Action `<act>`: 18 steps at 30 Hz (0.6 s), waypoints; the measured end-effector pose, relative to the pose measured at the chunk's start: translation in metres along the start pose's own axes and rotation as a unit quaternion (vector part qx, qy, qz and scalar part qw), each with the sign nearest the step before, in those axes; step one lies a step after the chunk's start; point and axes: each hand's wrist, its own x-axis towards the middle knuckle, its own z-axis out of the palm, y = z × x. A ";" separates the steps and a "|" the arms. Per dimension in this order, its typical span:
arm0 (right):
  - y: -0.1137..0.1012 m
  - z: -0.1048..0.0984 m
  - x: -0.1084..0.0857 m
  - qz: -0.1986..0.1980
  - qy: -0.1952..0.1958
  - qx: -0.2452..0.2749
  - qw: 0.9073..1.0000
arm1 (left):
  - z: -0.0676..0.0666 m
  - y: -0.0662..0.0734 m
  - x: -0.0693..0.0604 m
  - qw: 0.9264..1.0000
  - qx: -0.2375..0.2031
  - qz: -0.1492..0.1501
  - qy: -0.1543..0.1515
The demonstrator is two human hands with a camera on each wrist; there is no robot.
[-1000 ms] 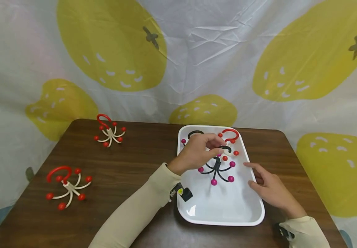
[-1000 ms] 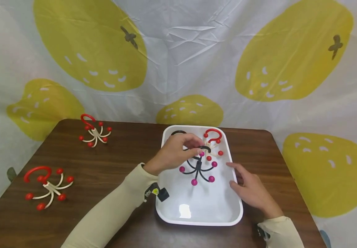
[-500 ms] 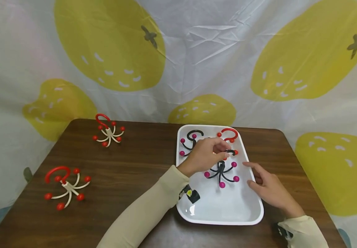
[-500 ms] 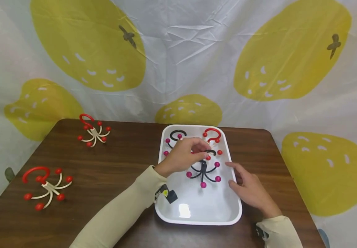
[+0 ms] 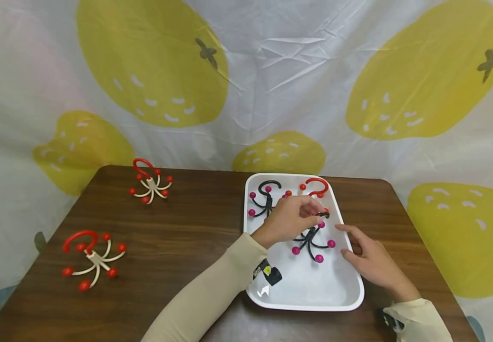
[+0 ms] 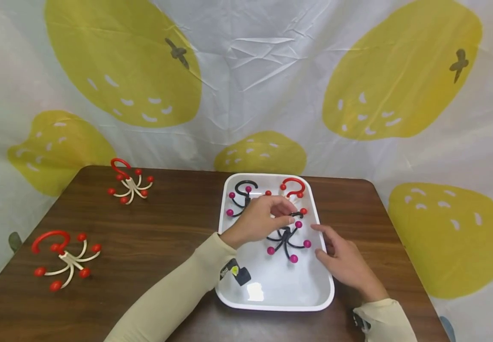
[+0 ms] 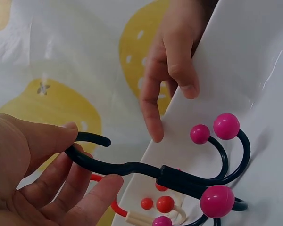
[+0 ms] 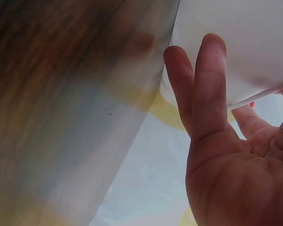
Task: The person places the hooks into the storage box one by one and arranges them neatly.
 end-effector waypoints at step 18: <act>-0.003 -0.002 -0.001 0.000 0.008 -0.015 1.000 | 0.006 0.004 -0.002 1.000 -0.018 -0.020 -0.011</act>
